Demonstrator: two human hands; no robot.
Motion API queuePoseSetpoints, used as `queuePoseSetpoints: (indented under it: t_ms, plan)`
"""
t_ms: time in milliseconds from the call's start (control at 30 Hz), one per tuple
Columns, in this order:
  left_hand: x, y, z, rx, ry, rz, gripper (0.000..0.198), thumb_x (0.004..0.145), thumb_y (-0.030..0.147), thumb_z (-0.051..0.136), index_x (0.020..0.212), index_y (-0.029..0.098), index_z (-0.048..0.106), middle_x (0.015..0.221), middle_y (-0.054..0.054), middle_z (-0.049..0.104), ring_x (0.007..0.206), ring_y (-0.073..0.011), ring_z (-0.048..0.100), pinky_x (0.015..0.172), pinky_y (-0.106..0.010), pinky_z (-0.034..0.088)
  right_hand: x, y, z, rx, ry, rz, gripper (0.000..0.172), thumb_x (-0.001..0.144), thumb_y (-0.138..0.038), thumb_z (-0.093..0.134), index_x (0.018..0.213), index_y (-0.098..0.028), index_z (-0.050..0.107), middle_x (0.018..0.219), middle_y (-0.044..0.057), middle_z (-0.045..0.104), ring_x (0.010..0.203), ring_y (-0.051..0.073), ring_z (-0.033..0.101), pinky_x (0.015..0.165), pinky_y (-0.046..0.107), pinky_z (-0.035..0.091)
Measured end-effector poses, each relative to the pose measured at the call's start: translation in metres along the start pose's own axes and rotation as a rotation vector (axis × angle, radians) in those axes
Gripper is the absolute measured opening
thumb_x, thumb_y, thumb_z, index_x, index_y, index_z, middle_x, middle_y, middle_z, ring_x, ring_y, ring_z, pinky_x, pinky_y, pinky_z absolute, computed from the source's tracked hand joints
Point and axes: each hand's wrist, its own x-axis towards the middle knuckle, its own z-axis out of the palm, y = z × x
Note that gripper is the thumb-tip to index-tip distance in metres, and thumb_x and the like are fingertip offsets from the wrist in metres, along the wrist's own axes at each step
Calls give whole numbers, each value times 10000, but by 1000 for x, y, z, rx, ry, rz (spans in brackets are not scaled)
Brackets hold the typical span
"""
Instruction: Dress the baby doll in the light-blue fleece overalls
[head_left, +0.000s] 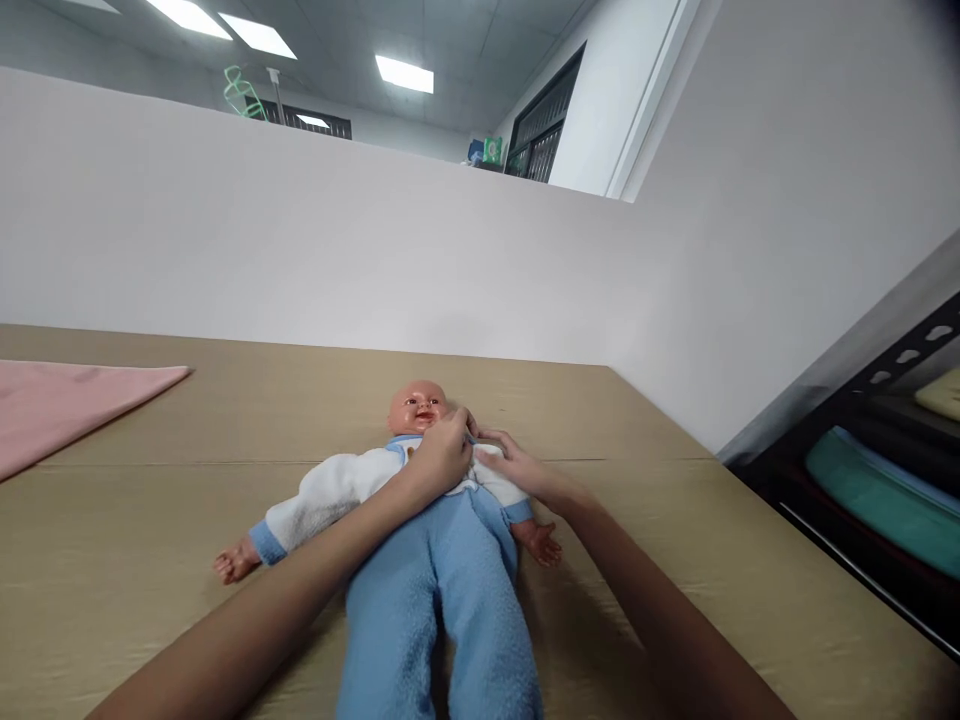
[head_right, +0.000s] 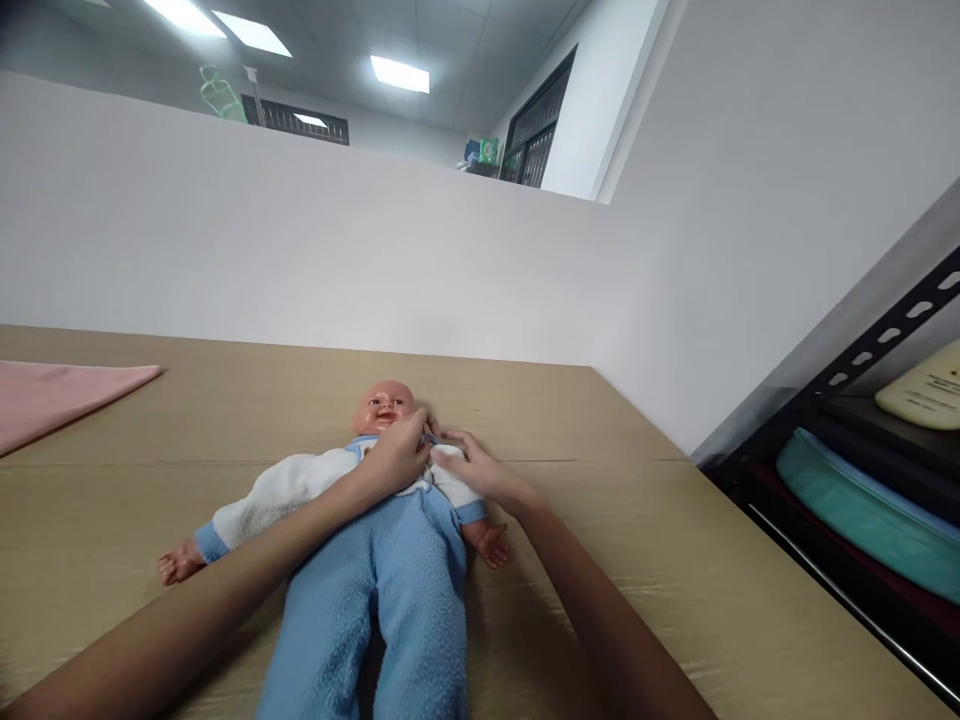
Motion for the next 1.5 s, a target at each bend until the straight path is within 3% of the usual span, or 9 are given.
queuePoseSetpoints:
  t_ms: [100,233,433,600,700,833,1000,1333,1500]
  plan:
    - [-2,-2,1,43,10,0,335,819,-63,493,1015,200,560,1011,-115,721,936,-268,682,753,-349,462,-30,-12,-32,-308,-163,68,724,818,-414,864,1485,-269,619,1301,84,782,1095,323,733,967,455,583]
    - [-5,1,3,95,19,19,351,812,-68,484,1024,202,556,1055,-133,709,952,-280,679,748,-359,453,-51,-25,-66,-740,-220,59,430,878,-340,719,1299,-256,738,1181,90,826,980,325,750,802,389,549]
    - [-12,6,-9,113,-2,42,171,972,109,551,1126,182,561,998,-121,723,917,-299,691,776,-388,489,-49,-9,-59,-873,-104,-58,405,952,-490,693,1243,-214,753,1202,143,816,1036,367,751,871,445,552]
    - [-41,2,-46,95,34,156,226,1079,399,536,1157,193,587,1170,-139,686,1163,-341,621,1027,-491,480,-66,4,-30,-782,218,-359,478,1006,-374,659,1456,-219,608,1412,169,689,1302,365,622,1123,560,483]
    - [-65,-8,-70,30,79,198,221,1101,406,497,1181,230,603,1260,-102,649,1255,-308,578,1090,-466,449,-77,-1,-4,-669,243,-425,295,1057,-343,590,1328,-253,663,1327,137,701,1253,323,619,1107,523,475]
    - [-95,-30,-91,-14,25,73,254,1113,460,456,1116,244,590,1087,-46,655,966,-240,619,886,-388,486,-74,4,22,-252,82,-250,238,1044,-449,619,929,-243,645,951,34,673,931,232,613,917,386,494]
    - [-113,-53,-104,-21,-222,47,367,1106,555,425,1008,234,573,924,-23,631,864,-226,586,826,-371,470,-50,30,30,449,48,7,355,886,-581,747,929,-248,632,898,5,628,872,216,577,824,337,498]
    - [-116,-65,-141,-108,-532,42,313,1044,555,578,1138,267,656,1212,-49,662,1191,-262,564,1076,-361,449,-44,45,38,370,281,-66,390,834,-558,743,1057,-274,596,1044,33,631,1004,248,595,905,361,500]
    - [-114,-70,-139,-315,-559,-81,293,1031,538,588,1019,246,600,1027,-13,602,974,-212,554,890,-291,473,-45,46,47,146,388,-127,378,914,-606,691,1049,-261,617,1053,59,643,1053,278,599,1035,440,479]
